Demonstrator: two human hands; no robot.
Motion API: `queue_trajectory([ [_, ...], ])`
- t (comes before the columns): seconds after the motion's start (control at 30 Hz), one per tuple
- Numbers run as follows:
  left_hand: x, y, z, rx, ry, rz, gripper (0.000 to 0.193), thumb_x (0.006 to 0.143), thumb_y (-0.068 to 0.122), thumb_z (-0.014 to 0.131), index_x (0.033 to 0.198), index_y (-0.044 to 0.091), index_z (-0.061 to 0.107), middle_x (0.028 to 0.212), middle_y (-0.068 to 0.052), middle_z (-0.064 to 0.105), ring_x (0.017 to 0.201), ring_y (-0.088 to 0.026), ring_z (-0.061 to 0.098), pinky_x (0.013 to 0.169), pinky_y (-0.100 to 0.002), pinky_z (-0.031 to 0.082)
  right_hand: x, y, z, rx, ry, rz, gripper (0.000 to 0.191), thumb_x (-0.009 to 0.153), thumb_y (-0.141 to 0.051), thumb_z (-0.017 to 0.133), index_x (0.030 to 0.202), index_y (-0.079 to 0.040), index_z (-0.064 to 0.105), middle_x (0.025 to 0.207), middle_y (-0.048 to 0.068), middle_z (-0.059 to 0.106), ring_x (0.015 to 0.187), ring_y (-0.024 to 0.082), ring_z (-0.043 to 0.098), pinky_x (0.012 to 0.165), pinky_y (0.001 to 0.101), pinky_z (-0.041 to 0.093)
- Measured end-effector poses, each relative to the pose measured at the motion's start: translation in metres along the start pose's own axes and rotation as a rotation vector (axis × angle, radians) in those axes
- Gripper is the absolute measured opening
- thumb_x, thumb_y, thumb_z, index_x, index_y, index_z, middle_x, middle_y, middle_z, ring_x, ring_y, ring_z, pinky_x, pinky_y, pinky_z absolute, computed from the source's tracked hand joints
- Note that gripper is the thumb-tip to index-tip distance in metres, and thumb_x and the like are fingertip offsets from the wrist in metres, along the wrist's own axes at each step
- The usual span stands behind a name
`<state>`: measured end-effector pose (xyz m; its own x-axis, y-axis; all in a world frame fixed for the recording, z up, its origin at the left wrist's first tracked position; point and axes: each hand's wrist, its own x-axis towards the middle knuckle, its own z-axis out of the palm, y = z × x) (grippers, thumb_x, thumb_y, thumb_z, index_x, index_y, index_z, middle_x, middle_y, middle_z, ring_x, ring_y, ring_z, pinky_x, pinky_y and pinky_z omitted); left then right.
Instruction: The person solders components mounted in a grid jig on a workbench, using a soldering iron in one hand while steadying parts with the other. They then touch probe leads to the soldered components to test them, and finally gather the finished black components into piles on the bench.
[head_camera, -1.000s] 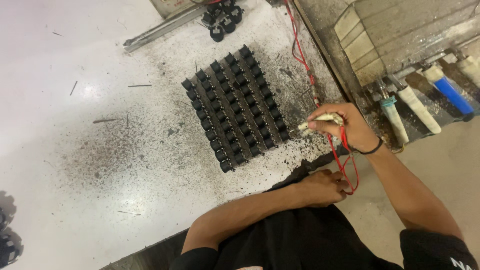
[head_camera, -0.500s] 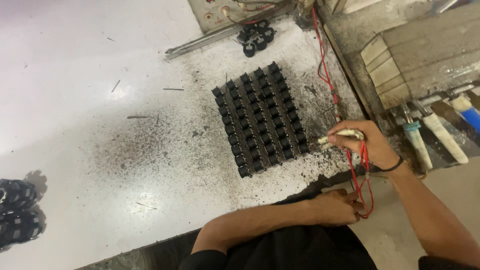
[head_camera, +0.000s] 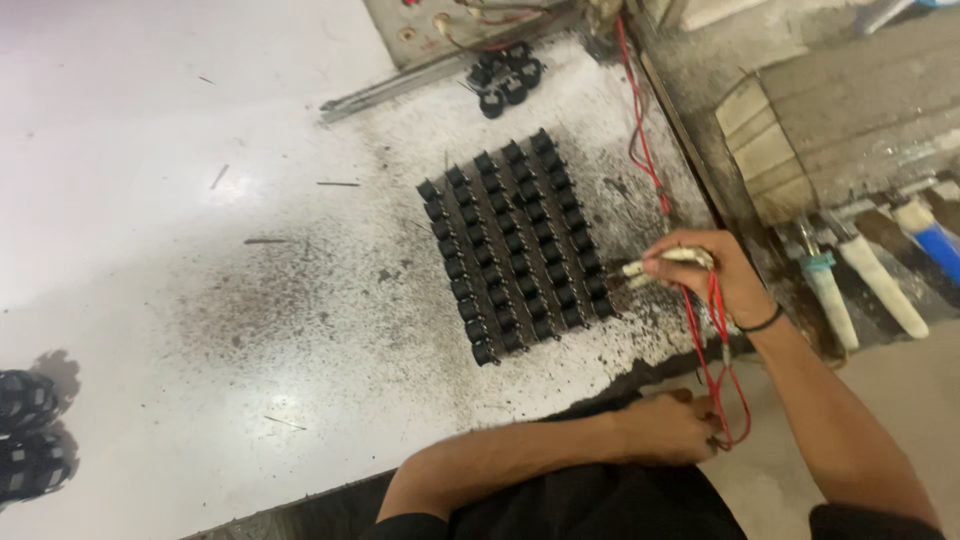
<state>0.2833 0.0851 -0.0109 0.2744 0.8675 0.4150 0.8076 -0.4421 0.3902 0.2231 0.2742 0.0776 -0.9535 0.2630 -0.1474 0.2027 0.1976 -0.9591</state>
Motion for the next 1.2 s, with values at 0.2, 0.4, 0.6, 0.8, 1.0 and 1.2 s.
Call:
queue_trajectory([
  [0.2, -0.002, -0.003, 0.012, 0.047, -0.023, -0.038, 0.016, 0.076, 0.024, 0.064, 0.075, 0.008, 0.068, 0.103, -0.009, 0.068, 0.111, -0.030, 0.065, 0.081, -0.042, 0.061, 0.000, -0.013, 0.001, -0.053, -0.044, 0.023, 0.017, 0.088, -0.011, 0.078, 0.100, 0.000, 0.077, 0.077, 0.006, 0.070, 0.068, 0.010, 0.063, 0.059, 0.0252, 0.050],
  [0.4, -0.004, -0.004, 0.021, 0.028, 0.001, -0.033, 0.015, 0.077, 0.022, 0.062, 0.081, 0.010, 0.070, 0.109, -0.007, 0.068, 0.113, -0.028, 0.065, 0.087, -0.039, 0.060, 0.012, -0.013, -0.011, -0.091, 0.019, -0.068, 0.017, 0.091, -0.012, 0.078, 0.101, 0.002, 0.074, 0.087, 0.005, 0.071, 0.072, 0.010, 0.065, 0.063, 0.0237, 0.051],
  [0.6, -0.002, -0.007, 0.010, -0.012, -0.070, -0.002, 0.017, 0.079, 0.026, 0.061, 0.078, 0.011, 0.069, 0.105, -0.005, 0.067, 0.111, -0.028, 0.064, 0.085, -0.043, 0.059, 0.027, -0.013, 0.003, -0.046, -0.018, -0.023, 0.017, 0.089, -0.011, 0.079, 0.102, 0.001, 0.077, 0.079, 0.004, 0.071, 0.067, 0.008, 0.062, 0.058, 0.0231, 0.047],
  [0.8, -0.003, -0.006, 0.010, -0.058, -0.028, -0.013, 0.016, 0.074, 0.025, 0.062, 0.077, 0.011, 0.069, 0.109, -0.006, 0.066, 0.116, -0.028, 0.063, 0.089, -0.042, 0.059, 0.028, -0.024, -0.006, -0.153, -0.056, -0.089, 0.016, 0.089, -0.011, 0.078, 0.102, -0.001, 0.076, 0.080, 0.002, 0.071, 0.069, 0.007, 0.063, 0.059, 0.0221, 0.047],
  [1.0, -0.005, 0.001, -0.007, -0.040, 0.016, -0.031, 0.013, 0.074, 0.021, 0.062, 0.076, 0.008, 0.067, 0.114, -0.007, 0.066, 0.118, -0.028, 0.065, 0.091, -0.040, 0.060, 0.051, -0.026, -0.003, -0.106, -0.035, -0.056, 0.015, 0.093, -0.013, 0.077, 0.102, -0.001, 0.076, 0.078, 0.002, 0.068, 0.068, 0.006, 0.061, 0.058, 0.0223, 0.047],
  [1.2, -0.008, 0.002, -0.009, -0.046, -0.061, -0.048, 0.013, 0.076, 0.020, 0.063, 0.078, 0.007, 0.066, 0.118, -0.011, 0.065, 0.104, -0.031, 0.065, 0.085, -0.041, 0.060, 0.055, -0.030, 0.006, -0.133, -0.027, -0.026, 0.017, 0.089, -0.013, 0.079, 0.102, -0.002, 0.079, 0.075, 0.004, 0.069, 0.065, 0.008, 0.059, 0.055, 0.0240, 0.044],
])
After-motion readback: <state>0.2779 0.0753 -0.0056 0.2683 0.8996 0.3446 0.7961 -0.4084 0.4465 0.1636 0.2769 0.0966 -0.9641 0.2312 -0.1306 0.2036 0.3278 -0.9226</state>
